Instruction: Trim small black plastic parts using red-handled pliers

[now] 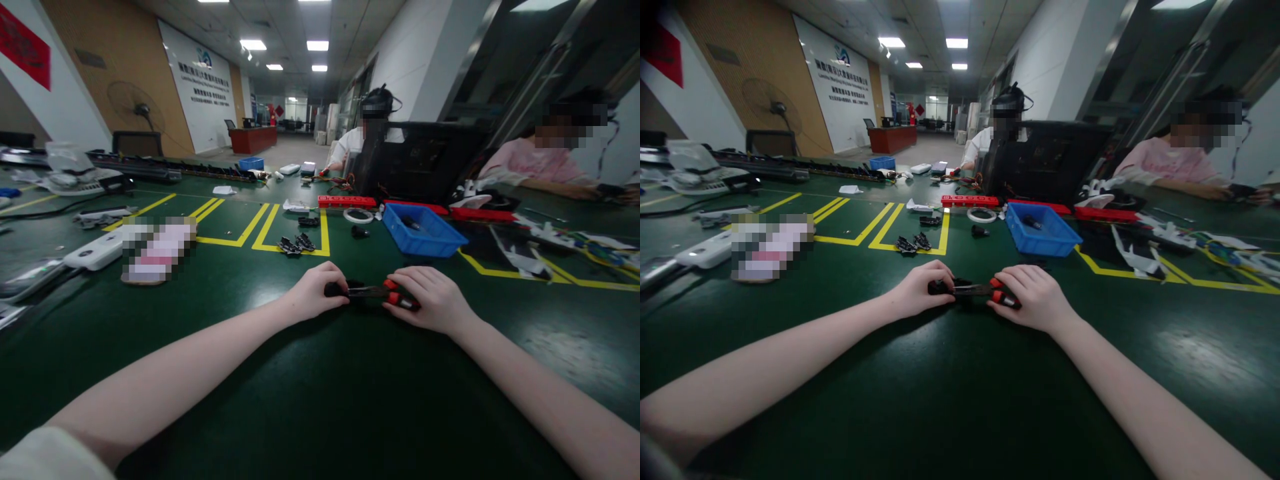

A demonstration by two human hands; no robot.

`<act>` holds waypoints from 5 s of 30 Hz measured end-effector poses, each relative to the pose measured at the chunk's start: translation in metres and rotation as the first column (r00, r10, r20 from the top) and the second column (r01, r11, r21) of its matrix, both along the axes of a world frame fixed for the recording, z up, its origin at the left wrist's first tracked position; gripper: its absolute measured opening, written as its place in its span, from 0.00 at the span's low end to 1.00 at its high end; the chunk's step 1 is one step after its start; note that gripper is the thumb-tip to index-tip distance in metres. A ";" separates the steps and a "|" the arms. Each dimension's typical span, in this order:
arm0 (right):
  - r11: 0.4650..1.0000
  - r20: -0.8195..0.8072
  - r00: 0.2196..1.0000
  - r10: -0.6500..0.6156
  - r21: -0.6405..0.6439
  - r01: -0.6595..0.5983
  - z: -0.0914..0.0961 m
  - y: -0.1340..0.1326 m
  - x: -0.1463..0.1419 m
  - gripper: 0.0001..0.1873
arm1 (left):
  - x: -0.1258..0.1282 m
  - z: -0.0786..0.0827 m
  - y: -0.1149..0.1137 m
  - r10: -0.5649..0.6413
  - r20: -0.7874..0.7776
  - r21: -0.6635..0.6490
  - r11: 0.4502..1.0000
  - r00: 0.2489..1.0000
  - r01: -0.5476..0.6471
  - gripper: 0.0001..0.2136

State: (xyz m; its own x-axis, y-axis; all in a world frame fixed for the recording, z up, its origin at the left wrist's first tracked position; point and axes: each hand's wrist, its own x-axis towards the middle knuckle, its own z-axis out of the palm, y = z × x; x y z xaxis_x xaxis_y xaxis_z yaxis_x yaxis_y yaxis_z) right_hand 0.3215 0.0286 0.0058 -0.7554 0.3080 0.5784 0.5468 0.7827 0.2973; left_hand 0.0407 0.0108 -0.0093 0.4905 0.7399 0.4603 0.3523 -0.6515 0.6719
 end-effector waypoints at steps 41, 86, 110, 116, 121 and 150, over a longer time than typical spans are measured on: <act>0.984 0.051 0.999 0.017 -0.181 -0.007 0.001 -0.001 -0.001 0.15 | 0.002 0.002 -0.005 -0.072 -0.036 0.024 0.997 0.997 0.073 0.06; 0.972 0.059 0.998 0.005 -0.234 0.009 0.003 -0.003 -0.003 0.15 | 0.004 0.010 -0.011 -0.108 -0.075 0.018 0.994 0.991 0.109 0.05; 0.991 0.034 0.999 -0.022 -0.131 0.027 0.002 -0.004 -0.003 0.15 | 0.002 0.003 -0.007 -0.069 -0.086 0.020 0.997 0.994 0.071 0.05; 0.993 0.023 0.999 -0.039 -0.111 0.041 0.002 -0.004 -0.002 0.16 | 0.001 0.003 -0.006 -0.016 -0.078 0.029 0.999 0.997 0.019 0.05; 0.991 0.025 0.999 -0.036 -0.128 0.038 0.001 -0.003 -0.002 0.16 | 0.001 0.001 -0.006 -0.010 -0.082 0.052 0.999 0.997 0.015 0.05; 0.982 0.045 0.998 -0.036 -0.184 0.044 0.000 -0.002 -0.003 0.15 | 0.000 -0.001 -0.004 -0.022 -0.067 0.007 1.000 0.998 0.023 0.05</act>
